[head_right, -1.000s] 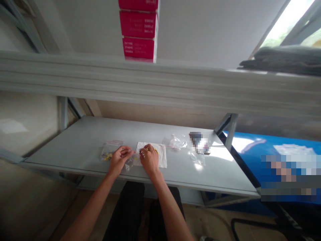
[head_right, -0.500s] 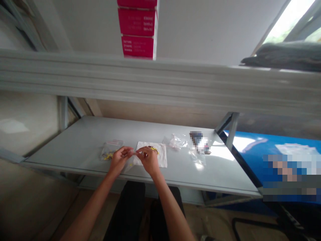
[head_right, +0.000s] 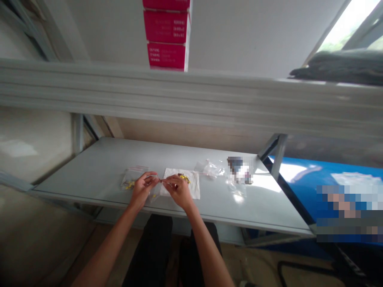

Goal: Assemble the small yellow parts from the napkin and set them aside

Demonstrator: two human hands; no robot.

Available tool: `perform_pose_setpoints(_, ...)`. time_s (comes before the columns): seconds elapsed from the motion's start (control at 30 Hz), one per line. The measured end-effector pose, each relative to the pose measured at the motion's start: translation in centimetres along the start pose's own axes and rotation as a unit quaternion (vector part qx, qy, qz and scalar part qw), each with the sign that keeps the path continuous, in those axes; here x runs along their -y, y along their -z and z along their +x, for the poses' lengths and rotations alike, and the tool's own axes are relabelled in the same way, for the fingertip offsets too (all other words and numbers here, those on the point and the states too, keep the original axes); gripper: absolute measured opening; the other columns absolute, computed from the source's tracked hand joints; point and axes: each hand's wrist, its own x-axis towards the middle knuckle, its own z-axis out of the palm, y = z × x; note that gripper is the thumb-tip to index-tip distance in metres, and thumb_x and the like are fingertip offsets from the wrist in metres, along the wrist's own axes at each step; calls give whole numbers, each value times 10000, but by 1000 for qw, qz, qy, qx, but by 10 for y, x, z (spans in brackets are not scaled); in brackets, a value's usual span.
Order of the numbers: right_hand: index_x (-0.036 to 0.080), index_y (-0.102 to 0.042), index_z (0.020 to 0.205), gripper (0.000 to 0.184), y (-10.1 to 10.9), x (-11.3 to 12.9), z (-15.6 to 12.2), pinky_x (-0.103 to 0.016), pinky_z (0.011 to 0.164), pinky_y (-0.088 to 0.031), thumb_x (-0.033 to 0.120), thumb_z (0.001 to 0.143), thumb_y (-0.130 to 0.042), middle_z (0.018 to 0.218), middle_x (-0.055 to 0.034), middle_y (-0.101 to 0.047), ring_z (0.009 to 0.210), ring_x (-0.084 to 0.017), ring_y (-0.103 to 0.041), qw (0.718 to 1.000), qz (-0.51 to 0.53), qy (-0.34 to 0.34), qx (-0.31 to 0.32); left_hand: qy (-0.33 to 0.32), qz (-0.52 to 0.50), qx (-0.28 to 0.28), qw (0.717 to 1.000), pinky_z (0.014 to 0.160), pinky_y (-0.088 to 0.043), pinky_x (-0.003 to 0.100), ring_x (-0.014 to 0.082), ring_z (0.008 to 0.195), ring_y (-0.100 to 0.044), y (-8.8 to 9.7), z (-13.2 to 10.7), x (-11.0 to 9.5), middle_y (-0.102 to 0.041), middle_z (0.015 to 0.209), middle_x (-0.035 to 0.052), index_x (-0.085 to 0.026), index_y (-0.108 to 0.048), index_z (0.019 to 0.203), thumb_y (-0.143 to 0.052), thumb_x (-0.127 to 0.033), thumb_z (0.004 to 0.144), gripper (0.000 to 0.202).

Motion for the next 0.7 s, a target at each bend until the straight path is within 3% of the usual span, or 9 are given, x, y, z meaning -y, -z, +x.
perform_pose_setpoints(0.13,226,-779,884,185,-1,1,1,-279,673,-516,304,925,-617,875,-64,-739,777,-187,-661,1000,-21,-9,1,-9,25,20,999,705,-497,242,183,779,-692,0,-1,-2,-735,814,32,-183,-655,1054,-782,-457,749,430)
perform_pose_setpoints(0.33,200,-721,830,112,-1,-2,0,-234,562,-478,255,865,-629,789,-22,-720,587,-130,-616,999,-4,-51,10,-25,57,68,996,841,-514,289,225,947,-693,0,-2,-6,-750,976,75,-194,-687,1046,-776,-442,754,394)
perform_pose_setpoints(0.47,199,-696,906,118,-1,-2,-2,-209,489,-447,222,869,-586,763,-2,-709,482,-104,-595,995,17,-79,59,-50,73,67,994,887,-507,303,224,977,-679,-1,-2,-5,-735,1016,82,-186,-703,986,-759,-422,777,320)
perform_pose_setpoints(0.6,226,-715,893,131,5,1,2,-233,596,-473,191,872,-591,721,0,-721,590,-142,-639,995,-58,-54,57,-60,84,65,993,858,-510,296,217,942,-679,-1,-2,-5,-736,991,69,-191,-713,995,-789,-404,745,337)
perform_pose_setpoints(0.7,231,-703,994,160,13,-2,5,-233,601,-465,213,898,-576,755,-2,-737,629,-154,-652,995,-71,-60,24,-53,94,29,994,804,-518,291,210,848,-685,-1,-2,-6,-742,875,55,-182,-724,936,-797,-404,723,316)
